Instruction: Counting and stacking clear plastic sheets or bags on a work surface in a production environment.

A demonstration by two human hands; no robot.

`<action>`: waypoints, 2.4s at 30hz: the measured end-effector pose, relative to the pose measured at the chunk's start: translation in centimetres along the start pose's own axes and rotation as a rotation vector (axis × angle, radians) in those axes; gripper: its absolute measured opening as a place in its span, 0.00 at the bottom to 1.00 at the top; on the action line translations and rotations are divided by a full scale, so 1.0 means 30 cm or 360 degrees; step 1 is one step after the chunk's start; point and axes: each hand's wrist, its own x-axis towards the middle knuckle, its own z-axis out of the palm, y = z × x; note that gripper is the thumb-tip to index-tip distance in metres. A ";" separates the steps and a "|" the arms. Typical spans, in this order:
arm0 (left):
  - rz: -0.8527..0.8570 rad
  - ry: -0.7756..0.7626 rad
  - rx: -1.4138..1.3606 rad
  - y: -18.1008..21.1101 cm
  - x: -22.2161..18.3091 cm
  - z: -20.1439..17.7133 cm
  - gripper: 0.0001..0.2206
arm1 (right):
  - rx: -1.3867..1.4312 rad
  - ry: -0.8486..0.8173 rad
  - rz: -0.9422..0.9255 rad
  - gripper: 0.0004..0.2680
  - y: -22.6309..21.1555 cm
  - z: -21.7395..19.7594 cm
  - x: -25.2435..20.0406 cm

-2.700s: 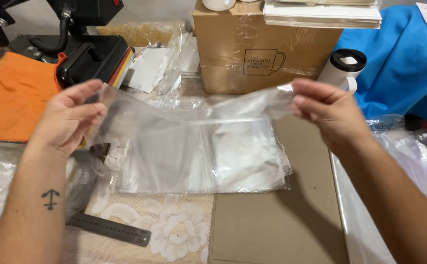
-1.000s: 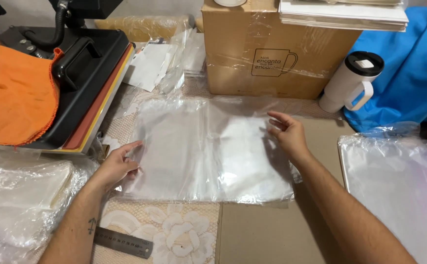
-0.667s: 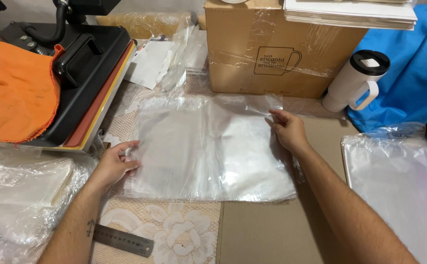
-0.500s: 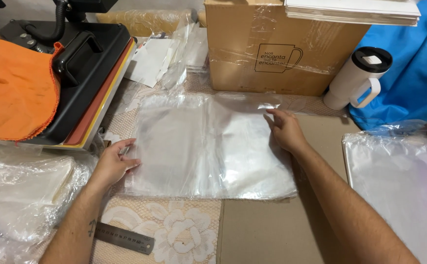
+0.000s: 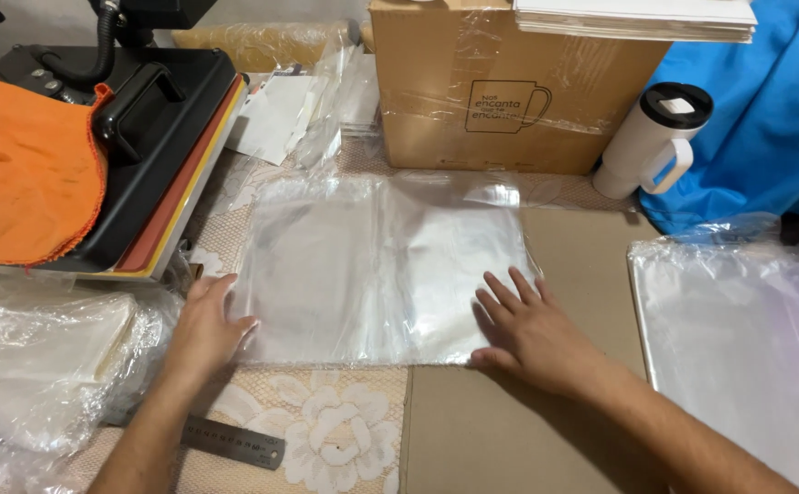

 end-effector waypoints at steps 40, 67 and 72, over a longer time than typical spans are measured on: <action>0.1244 -0.0133 -0.0249 0.551 0.269 0.365 0.23 | 0.0970 0.0787 0.0265 0.11 0.002 -0.057 0.455; 0.0222 0.0012 0.0562 0.221 0.413 0.241 0.39 | 0.0361 0.0358 0.1036 0.31 0.206 0.104 0.489; 0.0080 0.0089 0.0665 0.072 0.503 0.268 0.43 | -0.0044 0.0223 0.1019 0.31 0.309 0.104 0.407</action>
